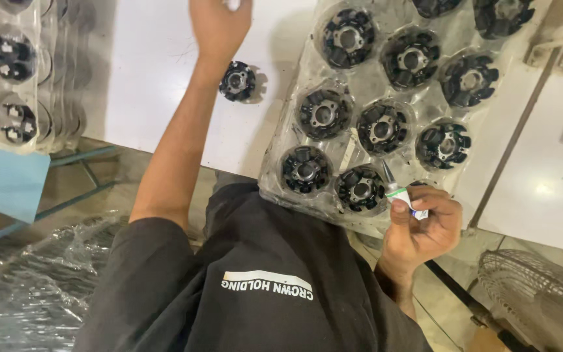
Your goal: The person sits at a workbench with blister trays of small black mechanical components. They pick one component at a time, squeeze liquid from a small nozzle-tipped tube onto it, and place the treated component back into the tray, repeating this across many components.
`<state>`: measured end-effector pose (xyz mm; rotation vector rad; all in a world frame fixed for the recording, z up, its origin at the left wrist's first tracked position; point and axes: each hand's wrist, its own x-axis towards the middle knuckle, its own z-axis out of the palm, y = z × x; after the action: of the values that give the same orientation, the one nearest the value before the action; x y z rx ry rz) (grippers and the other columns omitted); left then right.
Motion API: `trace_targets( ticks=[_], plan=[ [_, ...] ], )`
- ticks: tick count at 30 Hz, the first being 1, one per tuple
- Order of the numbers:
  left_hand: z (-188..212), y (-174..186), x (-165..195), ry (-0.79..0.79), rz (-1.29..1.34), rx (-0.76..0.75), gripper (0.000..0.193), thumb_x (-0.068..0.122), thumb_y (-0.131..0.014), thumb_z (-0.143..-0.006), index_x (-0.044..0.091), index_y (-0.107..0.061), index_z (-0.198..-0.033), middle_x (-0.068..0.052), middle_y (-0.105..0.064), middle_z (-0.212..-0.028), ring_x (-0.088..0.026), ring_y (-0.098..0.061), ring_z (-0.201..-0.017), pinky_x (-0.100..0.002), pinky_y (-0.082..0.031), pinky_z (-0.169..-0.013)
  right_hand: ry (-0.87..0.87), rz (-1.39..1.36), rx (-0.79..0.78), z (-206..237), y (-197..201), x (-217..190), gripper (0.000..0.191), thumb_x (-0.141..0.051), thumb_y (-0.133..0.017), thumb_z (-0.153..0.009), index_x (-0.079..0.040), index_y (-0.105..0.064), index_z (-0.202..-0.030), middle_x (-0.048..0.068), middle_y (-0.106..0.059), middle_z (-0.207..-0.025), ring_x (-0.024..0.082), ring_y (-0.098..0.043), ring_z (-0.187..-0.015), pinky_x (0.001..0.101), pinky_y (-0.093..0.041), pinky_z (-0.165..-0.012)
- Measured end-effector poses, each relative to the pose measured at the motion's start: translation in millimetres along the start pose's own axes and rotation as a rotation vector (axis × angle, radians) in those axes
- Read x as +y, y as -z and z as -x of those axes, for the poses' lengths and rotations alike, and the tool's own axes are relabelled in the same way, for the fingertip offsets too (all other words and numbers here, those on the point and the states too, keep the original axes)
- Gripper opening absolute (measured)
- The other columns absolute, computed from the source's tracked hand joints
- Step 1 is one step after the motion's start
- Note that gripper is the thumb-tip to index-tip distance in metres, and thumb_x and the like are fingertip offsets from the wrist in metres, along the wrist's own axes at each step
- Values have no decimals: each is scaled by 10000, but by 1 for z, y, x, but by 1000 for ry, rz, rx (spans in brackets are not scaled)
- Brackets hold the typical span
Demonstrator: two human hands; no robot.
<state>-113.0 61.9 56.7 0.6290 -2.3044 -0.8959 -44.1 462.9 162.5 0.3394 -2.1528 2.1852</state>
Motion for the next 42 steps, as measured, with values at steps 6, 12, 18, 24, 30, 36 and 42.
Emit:
trace_targets(
  ticks=[6, 12, 18, 24, 30, 36, 42],
  plan=[
    [72, 35, -54, 472, -227, -319, 527, 288, -962, -525, 96, -749, -967, -102, -745, -869, -272, -709, -744, -392, -568, -686, 33, -59, -182, -12, -25, 4, 305, -9, -814, -1002, -42, -518, -1064, 108, -607, -955, 153, -587, -863, 241, -506, -791],
    [68, 21, -47, 404, -544, -395, 304, 255, -868, -680, 31, -745, -846, -202, -717, -840, -375, -701, -797, -437, -585, -701, 80, -96, -99, -15, -49, 4, 368, 5, -838, -953, -57, -519, -1125, 98, -611, -1019, 151, -594, -885, 221, -484, -756],
    [85, 63, 12, 6, -353, -108, 322, 194, -874, -721, 24, -619, -819, -168, -663, -711, -389, -643, -638, -498, -502, -553, 109, -92, -119, -20, -54, 10, 295, -8, -853, -957, -22, -595, -1101, 100, -604, -1079, 163, -584, -929, 229, -488, -780],
    [104, 115, 114, -53, 442, 183, 259, 56, -773, -783, 41, -521, -842, -204, -616, -1165, -299, -638, -1042, -399, -544, -858, 161, -259, -199, -25, -68, 11, 294, -108, -857, -973, -24, -606, -1101, 99, -628, -1040, 217, -643, -1000, 311, -549, -931],
    [113, 110, 167, 430, 1827, -92, 252, 198, -635, -1038, -27, -560, -1124, -303, -561, -1442, -380, -563, -1346, -482, -492, -1151, 45, -465, -191, -25, -77, -9, 353, -165, -879, -925, -48, -574, -1058, 75, -617, -956, 183, -622, -855, 291, -549, -702],
    [109, 99, 191, 415, 2175, -257, 414, 311, -531, -1099, 21, -534, -1395, -253, -551, -1458, -354, -570, -1353, -470, -485, -1155, 401, -240, -98, -22, -80, -27, 347, -140, -892, -906, -60, -571, -1010, 65, -602, -903, 184, -604, -804, 298, -542, -731],
    [114, 105, 202, 148, 1706, -304, 506, 329, -573, -1105, 12, -517, -1496, -190, -560, -1438, -213, -547, -1317, -351, -436, -1165, 475, 13, -148, -13, -66, -48, 336, -148, -861, -948, -65, -543, -1014, 81, -597, -922, 198, -627, -786, 315, -603, -702]
  ],
)
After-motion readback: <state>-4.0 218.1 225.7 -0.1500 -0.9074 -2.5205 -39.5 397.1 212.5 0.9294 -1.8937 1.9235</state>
